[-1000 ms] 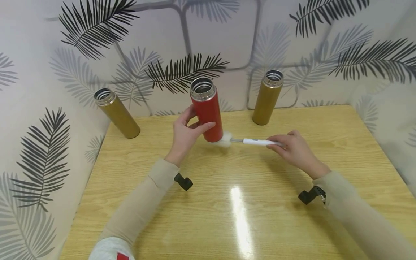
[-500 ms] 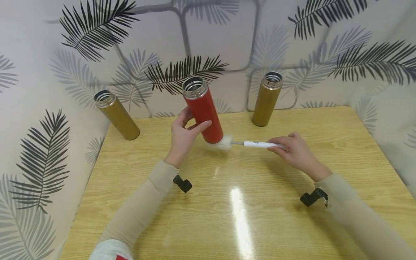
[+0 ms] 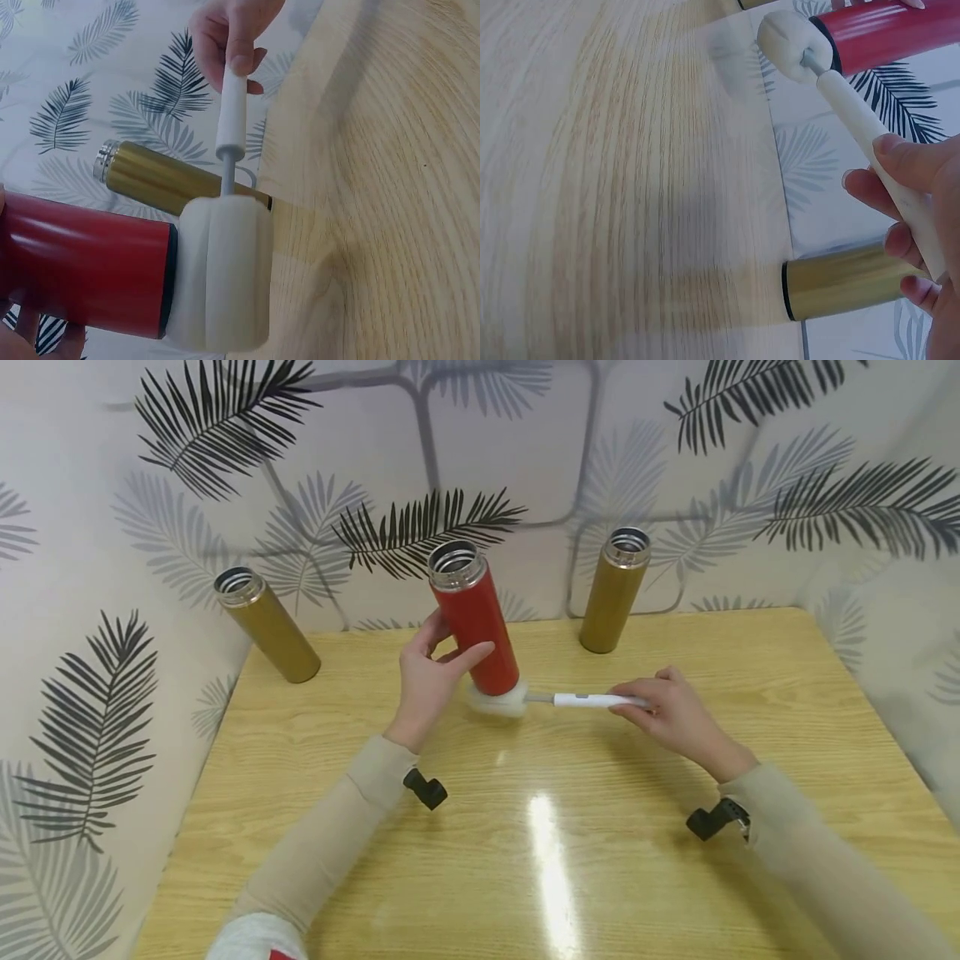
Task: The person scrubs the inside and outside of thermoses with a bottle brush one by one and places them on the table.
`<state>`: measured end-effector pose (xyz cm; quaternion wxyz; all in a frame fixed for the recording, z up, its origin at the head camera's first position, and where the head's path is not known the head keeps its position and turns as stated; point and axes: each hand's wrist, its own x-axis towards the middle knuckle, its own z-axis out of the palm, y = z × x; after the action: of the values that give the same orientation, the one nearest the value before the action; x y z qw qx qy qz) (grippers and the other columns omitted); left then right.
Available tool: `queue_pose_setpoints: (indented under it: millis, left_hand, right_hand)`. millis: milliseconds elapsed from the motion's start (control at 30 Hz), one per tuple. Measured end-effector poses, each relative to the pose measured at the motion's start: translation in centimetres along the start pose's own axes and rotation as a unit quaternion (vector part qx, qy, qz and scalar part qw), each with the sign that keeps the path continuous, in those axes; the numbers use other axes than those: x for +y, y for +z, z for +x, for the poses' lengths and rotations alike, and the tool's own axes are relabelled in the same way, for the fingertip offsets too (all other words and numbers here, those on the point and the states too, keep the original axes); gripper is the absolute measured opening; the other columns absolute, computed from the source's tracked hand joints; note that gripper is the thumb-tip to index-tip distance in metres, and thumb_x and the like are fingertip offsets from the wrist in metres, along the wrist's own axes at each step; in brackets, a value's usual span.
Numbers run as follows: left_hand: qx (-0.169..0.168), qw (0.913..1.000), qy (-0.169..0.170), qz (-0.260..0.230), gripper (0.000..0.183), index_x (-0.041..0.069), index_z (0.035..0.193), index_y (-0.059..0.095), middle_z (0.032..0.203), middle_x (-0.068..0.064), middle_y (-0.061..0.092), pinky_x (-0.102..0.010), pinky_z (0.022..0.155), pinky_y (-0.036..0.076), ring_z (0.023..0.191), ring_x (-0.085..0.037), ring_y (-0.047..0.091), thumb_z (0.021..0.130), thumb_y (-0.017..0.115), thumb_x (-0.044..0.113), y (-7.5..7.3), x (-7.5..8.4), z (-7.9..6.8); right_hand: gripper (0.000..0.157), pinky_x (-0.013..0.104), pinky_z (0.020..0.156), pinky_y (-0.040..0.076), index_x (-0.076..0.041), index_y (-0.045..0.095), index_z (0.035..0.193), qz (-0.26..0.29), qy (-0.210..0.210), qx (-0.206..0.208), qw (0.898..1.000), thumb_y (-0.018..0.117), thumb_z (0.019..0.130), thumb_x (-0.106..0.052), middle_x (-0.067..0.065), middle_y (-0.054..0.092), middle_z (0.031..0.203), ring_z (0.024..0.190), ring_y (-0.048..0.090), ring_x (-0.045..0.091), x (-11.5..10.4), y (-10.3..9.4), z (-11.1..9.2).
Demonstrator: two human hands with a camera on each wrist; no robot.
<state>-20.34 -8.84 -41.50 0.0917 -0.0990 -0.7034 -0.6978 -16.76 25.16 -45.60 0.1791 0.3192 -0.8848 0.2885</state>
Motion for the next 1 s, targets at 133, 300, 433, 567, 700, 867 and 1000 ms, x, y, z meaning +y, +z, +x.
queue_pose_setpoints:
  millis: [133, 300, 433, 567, 700, 867, 1000]
  left_hand:
    - [0.004, 0.9999, -0.002, 0.011, 0.06, 0.019, 0.143, 0.063, 0.131, 0.001, 0.07, -0.039, 0.099, 0.058, 0.115, -0.021, 0.062, 0.087, 0.087, 0.026, -0.4, 0.0, -0.2]
    - [-0.01, 0.9999, 0.011, 0.006, 0.061, 0.018, 0.142, 0.064, 0.128, -0.002, 0.071, -0.038, 0.097, 0.059, 0.112, -0.022, 0.063, 0.086, 0.088, 0.024, 0.0, 0.2, -0.3]
    - [-0.007, 0.9998, 0.015, 0.01, 0.06, 0.02, 0.142, 0.064, 0.128, -0.001, 0.07, -0.036, 0.097, 0.058, 0.112, -0.021, 0.062, 0.087, 0.088, 0.024, 0.0, 0.3, -0.2]
    - [0.012, 0.9995, 0.01, 0.027, 0.06, 0.022, 0.143, 0.064, 0.128, 0.001, 0.07, -0.036, 0.097, 0.058, 0.112, -0.019, 0.061, 0.088, 0.087, 0.028, -0.4, 0.2, 0.1]
    - [0.013, 0.9993, 0.008, 0.033, 0.06, 0.022, 0.142, 0.064, 0.128, 0.002, 0.071, -0.037, 0.096, 0.059, 0.112, -0.02, 0.061, 0.087, 0.087, 0.028, -0.7, 0.1, 0.2]
    - [0.01, 0.9993, 0.007, 0.036, 0.061, 0.022, 0.143, 0.064, 0.128, 0.001, 0.071, -0.036, 0.095, 0.059, 0.112, -0.021, 0.062, 0.087, 0.087, 0.027, -0.6, -0.1, 0.1]
    - [0.015, 0.999, 0.004, 0.041, 0.061, 0.021, 0.143, 0.064, 0.127, 0.001, 0.071, -0.038, 0.096, 0.059, 0.112, -0.02, 0.062, 0.087, 0.088, 0.028, -0.6, -0.3, 0.2]
  right_hand:
    - [0.028, 0.038, 0.074, 0.035, -0.002, 0.08, 0.104, -0.009, -0.006, 0.006, 1.0, 0.087, 0.077, 0.001, 0.008, 0.079, 0.087, 0.062, 0.06, 0.014, 0.3, -0.3, -0.1]
    - [0.027, 0.038, 0.076, 0.036, -0.002, 0.079, 0.106, -0.01, 0.008, 0.006, 1.0, 0.086, 0.08, -0.002, 0.008, 0.079, 0.089, 0.065, 0.061, 0.016, 0.6, 0.1, 0.3]
    - [0.026, 0.036, 0.076, 0.035, -0.003, 0.08, 0.105, 0.002, 0.002, 0.0, 1.0, 0.086, 0.08, -0.002, 0.007, 0.079, 0.089, 0.067, 0.06, 0.016, 0.5, 0.3, 0.4]
    - [0.028, 0.035, 0.075, 0.035, -0.003, 0.08, 0.105, 0.01, -0.008, 0.004, 1.0, 0.086, 0.077, 0.001, 0.007, 0.079, 0.089, 0.068, 0.064, 0.018, 0.4, -0.2, 0.2]
    - [0.028, 0.035, 0.074, 0.034, -0.002, 0.079, 0.106, 0.007, 0.009, 0.009, 1.0, 0.086, 0.078, -0.001, 0.009, 0.079, 0.091, 0.066, 0.061, 0.017, 0.6, -0.6, 0.0]
    - [0.029, 0.036, 0.074, 0.034, -0.002, 0.079, 0.107, 0.003, 0.017, 0.002, 1.0, 0.085, 0.079, 0.001, 0.01, 0.08, 0.093, 0.067, 0.061, 0.018, 0.6, 0.0, 0.4]
    - [0.028, 0.037, 0.075, 0.037, -0.001, 0.079, 0.106, -0.001, -0.008, 0.004, 1.0, 0.086, 0.079, -0.001, 0.011, 0.079, 0.093, 0.07, 0.068, 0.021, 0.4, 0.7, 0.6]
